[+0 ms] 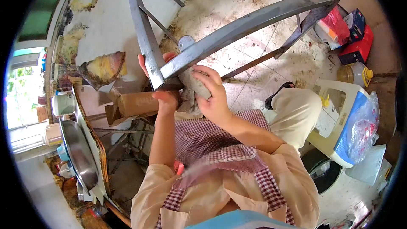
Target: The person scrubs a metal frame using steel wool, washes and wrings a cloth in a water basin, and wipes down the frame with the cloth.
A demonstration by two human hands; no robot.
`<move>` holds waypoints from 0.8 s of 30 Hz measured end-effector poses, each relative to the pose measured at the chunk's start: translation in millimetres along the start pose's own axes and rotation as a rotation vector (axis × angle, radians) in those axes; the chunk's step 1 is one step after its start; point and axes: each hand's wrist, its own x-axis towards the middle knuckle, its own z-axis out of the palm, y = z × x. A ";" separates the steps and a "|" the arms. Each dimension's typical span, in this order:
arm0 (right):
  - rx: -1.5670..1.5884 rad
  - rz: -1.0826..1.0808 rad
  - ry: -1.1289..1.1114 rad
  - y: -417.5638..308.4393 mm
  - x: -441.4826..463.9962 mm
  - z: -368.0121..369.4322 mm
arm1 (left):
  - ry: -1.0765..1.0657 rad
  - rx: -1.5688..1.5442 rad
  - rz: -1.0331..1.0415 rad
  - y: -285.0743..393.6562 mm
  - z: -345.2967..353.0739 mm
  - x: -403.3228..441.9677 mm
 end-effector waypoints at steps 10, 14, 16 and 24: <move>0.159 0.045 0.073 -21.2 20.5 -14.7 | 0.060 0.130 -0.013 9.3 13.6 1.1; 0.109 0.044 0.046 45.6 -20.6 8.5 | 0.047 0.032 -0.074 8.2 5.6 -0.3; 0.042 0.147 0.011 75.0 -37.8 -7.7 | 0.045 0.022 -0.067 8.2 9.2 0.8; 0.084 -0.072 0.069 56.4 -45.3 7.6 | 0.052 0.016 -0.094 10.9 8.1 -0.9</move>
